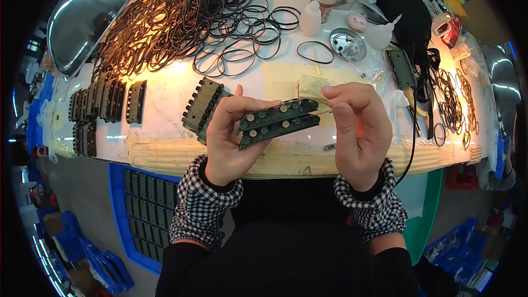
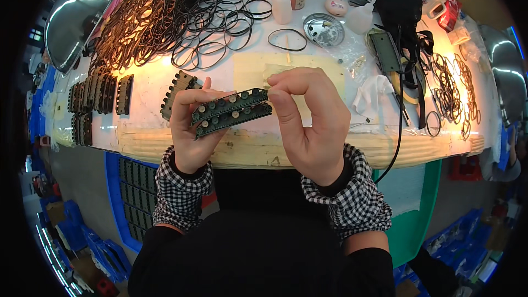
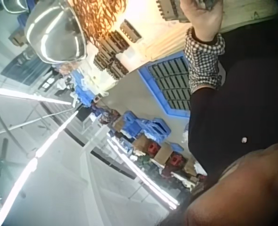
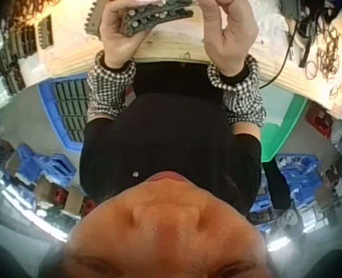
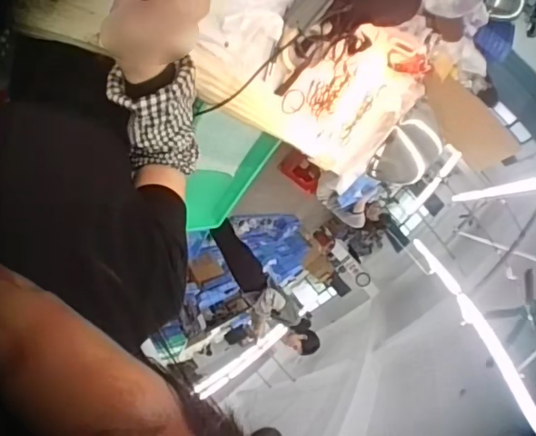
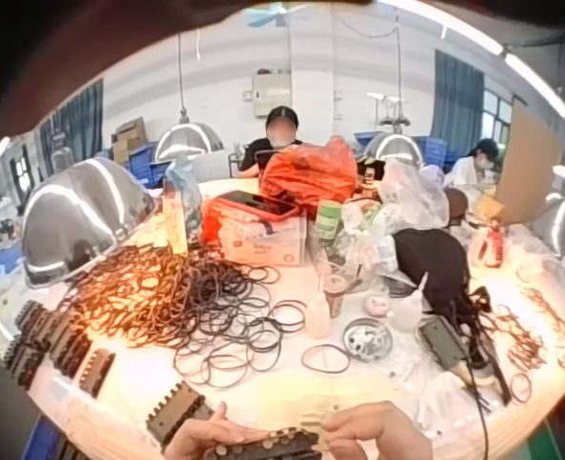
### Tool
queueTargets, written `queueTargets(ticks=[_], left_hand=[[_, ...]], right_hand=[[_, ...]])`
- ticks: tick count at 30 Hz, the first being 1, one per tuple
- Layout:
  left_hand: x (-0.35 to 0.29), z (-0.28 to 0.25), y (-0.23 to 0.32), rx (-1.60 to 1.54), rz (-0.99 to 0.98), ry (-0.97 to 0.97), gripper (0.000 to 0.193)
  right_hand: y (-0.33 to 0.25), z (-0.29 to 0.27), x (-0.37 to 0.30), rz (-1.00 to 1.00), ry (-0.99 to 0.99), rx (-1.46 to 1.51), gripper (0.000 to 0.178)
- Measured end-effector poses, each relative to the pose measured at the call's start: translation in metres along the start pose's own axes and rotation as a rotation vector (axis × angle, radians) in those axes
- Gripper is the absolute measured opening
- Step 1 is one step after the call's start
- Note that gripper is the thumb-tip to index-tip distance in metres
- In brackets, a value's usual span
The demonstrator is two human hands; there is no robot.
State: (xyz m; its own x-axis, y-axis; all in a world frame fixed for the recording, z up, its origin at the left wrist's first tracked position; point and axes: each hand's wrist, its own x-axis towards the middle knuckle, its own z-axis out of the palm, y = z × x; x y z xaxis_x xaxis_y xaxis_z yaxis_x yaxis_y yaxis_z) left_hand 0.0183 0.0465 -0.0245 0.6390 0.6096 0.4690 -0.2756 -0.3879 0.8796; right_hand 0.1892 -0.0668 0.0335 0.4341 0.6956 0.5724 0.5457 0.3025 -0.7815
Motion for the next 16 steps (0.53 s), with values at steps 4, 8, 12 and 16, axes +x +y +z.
queueTargets(ticks=[4, 8, 12, 16], left_hand=[[0.0004, 0.0, -0.0001, 0.005, 0.008, 0.0, 0.041], [0.0003, 0.0004, 0.0004, -0.001, 0.01, 0.003, 0.041], [0.0009, 0.0004, 0.0009, -0.01, 0.014, -0.007, 0.041], [-0.001, -0.0016, -0.002, -0.001, 0.007, -0.012, 0.043]], right_hand=[[0.0031, 0.0065, -0.002, 0.024, 0.004, 0.061, 0.008], [0.0063, 0.0081, -0.0019, 0.006, 0.013, 0.073, 0.008], [0.0056, 0.0058, -0.0025, 0.029, 0.002, 0.076, 0.007], [0.0036, 0.0052, -0.0039, 0.093, 0.008, 0.179, 0.008]])
